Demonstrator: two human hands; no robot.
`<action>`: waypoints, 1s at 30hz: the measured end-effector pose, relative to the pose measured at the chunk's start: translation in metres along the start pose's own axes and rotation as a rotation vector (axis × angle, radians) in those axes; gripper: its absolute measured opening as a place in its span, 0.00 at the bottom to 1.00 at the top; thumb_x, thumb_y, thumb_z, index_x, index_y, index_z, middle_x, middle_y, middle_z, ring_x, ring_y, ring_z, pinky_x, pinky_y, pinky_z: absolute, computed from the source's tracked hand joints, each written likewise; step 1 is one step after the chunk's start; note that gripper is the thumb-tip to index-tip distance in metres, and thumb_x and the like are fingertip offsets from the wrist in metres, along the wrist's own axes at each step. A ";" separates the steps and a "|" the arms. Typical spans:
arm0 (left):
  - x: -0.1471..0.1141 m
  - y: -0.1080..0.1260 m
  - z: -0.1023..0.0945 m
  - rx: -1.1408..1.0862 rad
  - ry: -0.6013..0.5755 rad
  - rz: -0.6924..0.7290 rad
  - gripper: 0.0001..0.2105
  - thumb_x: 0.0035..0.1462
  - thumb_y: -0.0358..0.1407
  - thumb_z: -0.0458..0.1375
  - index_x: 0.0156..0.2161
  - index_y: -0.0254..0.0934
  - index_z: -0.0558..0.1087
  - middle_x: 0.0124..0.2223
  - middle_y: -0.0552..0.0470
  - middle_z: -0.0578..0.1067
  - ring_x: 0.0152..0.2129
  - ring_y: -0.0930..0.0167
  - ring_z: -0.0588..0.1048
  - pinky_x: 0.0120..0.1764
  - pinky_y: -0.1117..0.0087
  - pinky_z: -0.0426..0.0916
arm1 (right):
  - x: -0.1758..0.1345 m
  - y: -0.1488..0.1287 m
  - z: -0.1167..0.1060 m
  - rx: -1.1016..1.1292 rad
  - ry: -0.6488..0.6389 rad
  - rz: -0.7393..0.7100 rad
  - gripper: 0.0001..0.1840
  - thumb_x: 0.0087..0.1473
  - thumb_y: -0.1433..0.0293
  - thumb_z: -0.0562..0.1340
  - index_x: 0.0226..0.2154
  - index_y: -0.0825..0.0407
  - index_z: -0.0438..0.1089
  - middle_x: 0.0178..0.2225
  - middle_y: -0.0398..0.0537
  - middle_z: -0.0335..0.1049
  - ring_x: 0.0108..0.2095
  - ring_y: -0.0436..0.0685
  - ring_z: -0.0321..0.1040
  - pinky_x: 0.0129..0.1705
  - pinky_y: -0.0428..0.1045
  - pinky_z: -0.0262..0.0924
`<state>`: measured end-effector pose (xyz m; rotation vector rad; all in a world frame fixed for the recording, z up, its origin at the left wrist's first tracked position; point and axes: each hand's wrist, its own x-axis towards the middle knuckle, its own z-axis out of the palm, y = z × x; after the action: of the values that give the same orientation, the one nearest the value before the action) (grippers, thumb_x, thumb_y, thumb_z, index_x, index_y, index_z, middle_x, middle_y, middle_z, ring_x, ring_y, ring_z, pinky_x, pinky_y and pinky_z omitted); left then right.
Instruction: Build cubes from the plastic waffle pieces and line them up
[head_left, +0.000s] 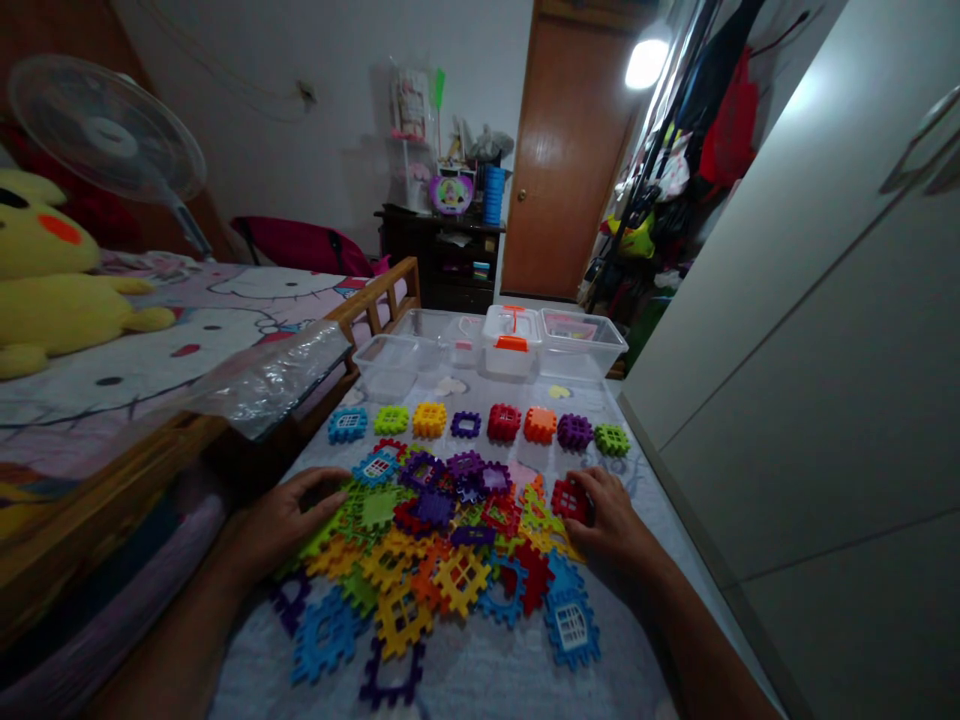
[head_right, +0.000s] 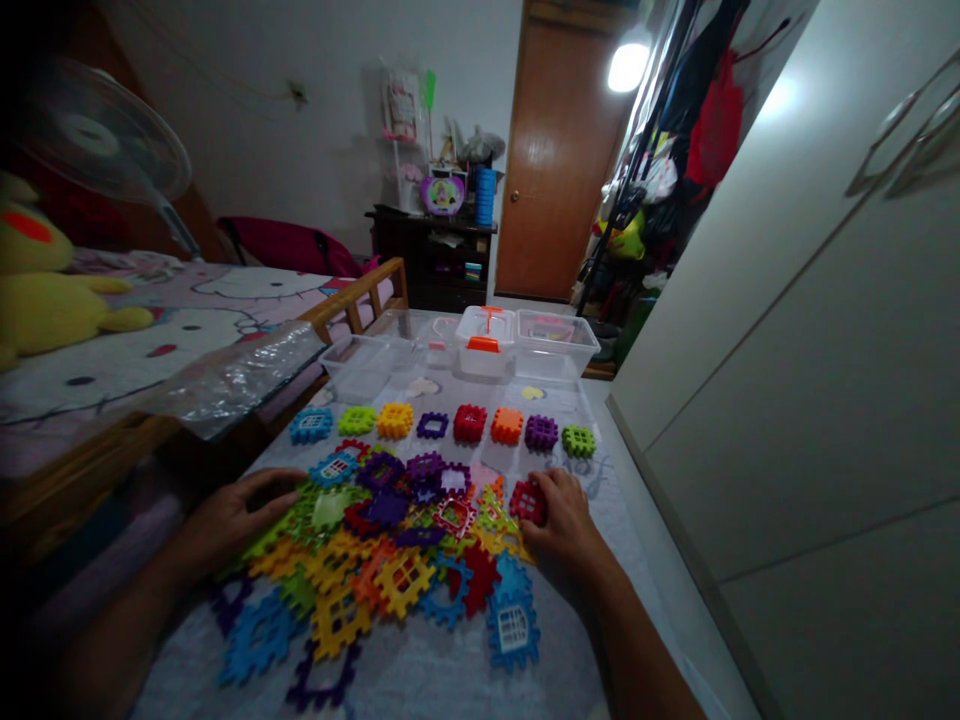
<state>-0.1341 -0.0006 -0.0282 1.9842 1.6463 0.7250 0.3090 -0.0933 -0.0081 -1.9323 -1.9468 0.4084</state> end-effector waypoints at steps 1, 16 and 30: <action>0.001 0.000 0.000 -0.027 -0.041 -0.002 0.25 0.48 0.58 0.58 0.43 0.40 0.78 0.44 0.48 0.81 0.39 0.62 0.79 0.43 0.68 0.74 | 0.000 0.000 0.000 -0.007 0.001 0.003 0.28 0.44 0.68 0.63 0.50 0.51 0.68 0.47 0.55 0.64 0.49 0.64 0.60 0.53 0.58 0.57; 0.000 0.012 -0.004 -0.054 -0.049 0.009 0.26 0.48 0.58 0.57 0.41 0.39 0.78 0.43 0.47 0.81 0.40 0.61 0.79 0.45 0.66 0.73 | 0.031 -0.017 -0.029 -0.089 0.079 -0.154 0.20 0.45 0.67 0.65 0.44 0.51 0.70 0.43 0.52 0.67 0.45 0.63 0.62 0.47 0.56 0.56; -0.003 0.023 -0.007 -0.072 -0.019 -0.001 0.22 0.48 0.55 0.57 0.39 0.40 0.78 0.40 0.49 0.81 0.38 0.61 0.79 0.43 0.67 0.74 | 0.142 -0.062 -0.011 -0.265 0.067 -0.164 0.23 0.46 0.61 0.66 0.46 0.50 0.72 0.44 0.52 0.69 0.46 0.64 0.61 0.47 0.54 0.51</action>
<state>-0.1222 -0.0079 -0.0085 1.9343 1.5882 0.7520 0.2592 0.0464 0.0376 -1.8901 -2.1866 0.0412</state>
